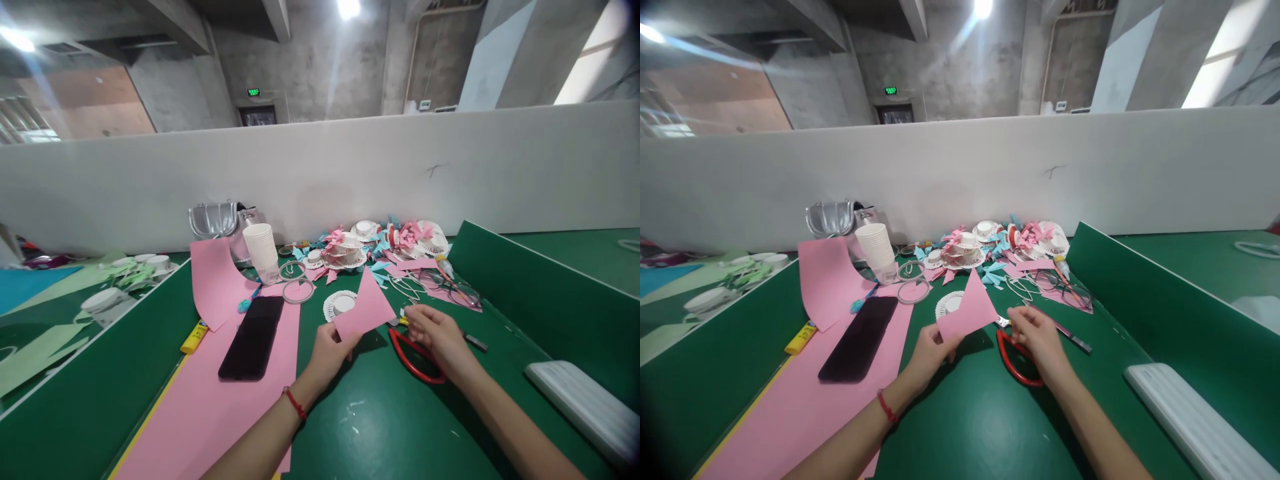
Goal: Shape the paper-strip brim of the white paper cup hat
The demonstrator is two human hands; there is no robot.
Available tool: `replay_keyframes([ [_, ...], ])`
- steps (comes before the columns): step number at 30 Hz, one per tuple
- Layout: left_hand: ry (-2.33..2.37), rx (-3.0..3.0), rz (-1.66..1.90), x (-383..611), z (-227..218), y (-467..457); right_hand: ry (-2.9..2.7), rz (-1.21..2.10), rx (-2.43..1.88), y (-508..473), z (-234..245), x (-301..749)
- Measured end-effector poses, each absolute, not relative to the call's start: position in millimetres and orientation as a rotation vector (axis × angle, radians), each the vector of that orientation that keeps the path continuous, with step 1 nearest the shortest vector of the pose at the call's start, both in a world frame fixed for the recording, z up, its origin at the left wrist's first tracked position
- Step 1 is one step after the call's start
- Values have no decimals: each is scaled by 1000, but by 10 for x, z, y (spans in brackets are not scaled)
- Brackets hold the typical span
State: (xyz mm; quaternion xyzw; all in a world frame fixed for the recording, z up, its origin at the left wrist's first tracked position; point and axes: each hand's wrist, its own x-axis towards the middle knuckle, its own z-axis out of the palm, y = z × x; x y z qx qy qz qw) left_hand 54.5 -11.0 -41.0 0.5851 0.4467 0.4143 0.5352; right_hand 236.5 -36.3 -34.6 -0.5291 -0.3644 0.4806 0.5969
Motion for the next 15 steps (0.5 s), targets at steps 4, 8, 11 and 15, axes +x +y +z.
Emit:
replay_keyframes([
  [4,978,1454,894,551,-371,-148,-1242,1170,-1340,-420,-395,2134],
  [8,867,1449,801,554,-337,-174,-1405,1070,-1448,-471,-417,2022],
  [11,851,1452,811,549,-355,-169,-1370,1021,-1495,-481,-409,2010],
  [15,842,1500,789,546,-392,-168,-1421,1022,-1455,-479,-403,2005],
])
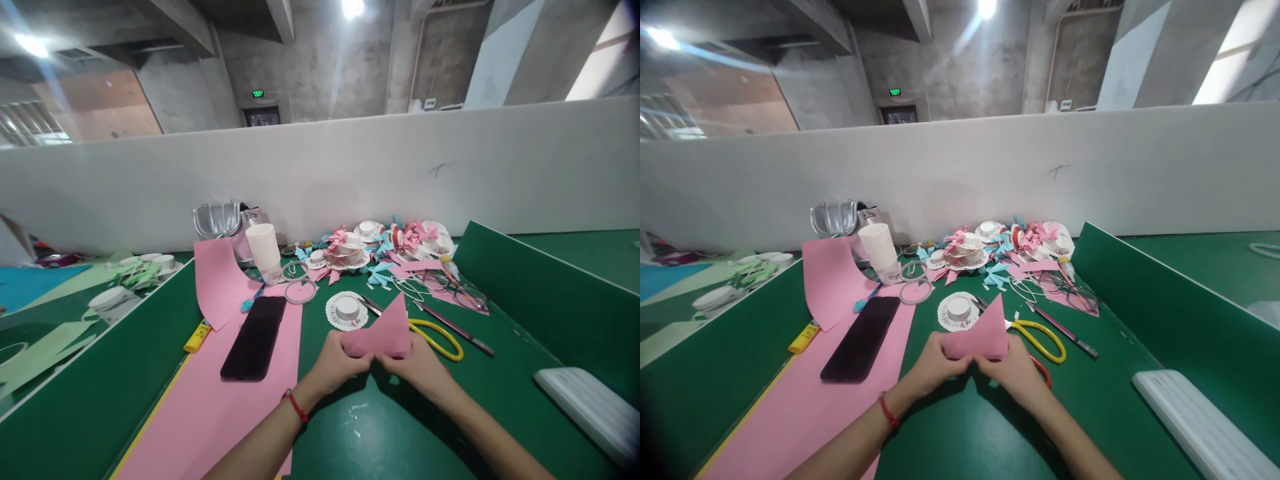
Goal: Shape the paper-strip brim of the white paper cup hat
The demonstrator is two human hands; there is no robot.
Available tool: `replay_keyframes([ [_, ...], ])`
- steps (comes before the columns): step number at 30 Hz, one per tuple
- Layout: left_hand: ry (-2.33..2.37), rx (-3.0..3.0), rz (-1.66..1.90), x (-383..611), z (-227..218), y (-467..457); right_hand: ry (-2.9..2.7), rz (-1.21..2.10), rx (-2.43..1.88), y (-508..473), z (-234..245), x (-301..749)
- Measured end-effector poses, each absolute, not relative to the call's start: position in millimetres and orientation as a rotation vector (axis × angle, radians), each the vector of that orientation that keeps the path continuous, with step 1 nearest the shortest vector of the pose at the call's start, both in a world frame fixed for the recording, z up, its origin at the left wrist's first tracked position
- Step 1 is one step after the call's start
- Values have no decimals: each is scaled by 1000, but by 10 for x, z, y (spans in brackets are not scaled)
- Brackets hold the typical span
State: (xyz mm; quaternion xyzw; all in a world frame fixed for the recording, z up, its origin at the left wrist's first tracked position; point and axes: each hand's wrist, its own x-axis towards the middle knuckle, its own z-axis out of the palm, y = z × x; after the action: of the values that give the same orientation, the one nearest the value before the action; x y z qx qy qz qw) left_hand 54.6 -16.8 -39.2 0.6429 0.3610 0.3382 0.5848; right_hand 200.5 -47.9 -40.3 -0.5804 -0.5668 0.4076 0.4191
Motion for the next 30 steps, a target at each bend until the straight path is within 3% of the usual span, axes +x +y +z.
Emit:
replay_keyframes([
  [12,1108,1380,1000,526,-410,-102,-1122,1070,-1336,-381,-316,2388],
  [23,1095,1166,1096,506,-478,-59,-1865,237,-1987,-451,-559,2544],
  [30,1182,1094,1202,456,-483,-74,-1921,20,-1963,-568,-596,2577],
])
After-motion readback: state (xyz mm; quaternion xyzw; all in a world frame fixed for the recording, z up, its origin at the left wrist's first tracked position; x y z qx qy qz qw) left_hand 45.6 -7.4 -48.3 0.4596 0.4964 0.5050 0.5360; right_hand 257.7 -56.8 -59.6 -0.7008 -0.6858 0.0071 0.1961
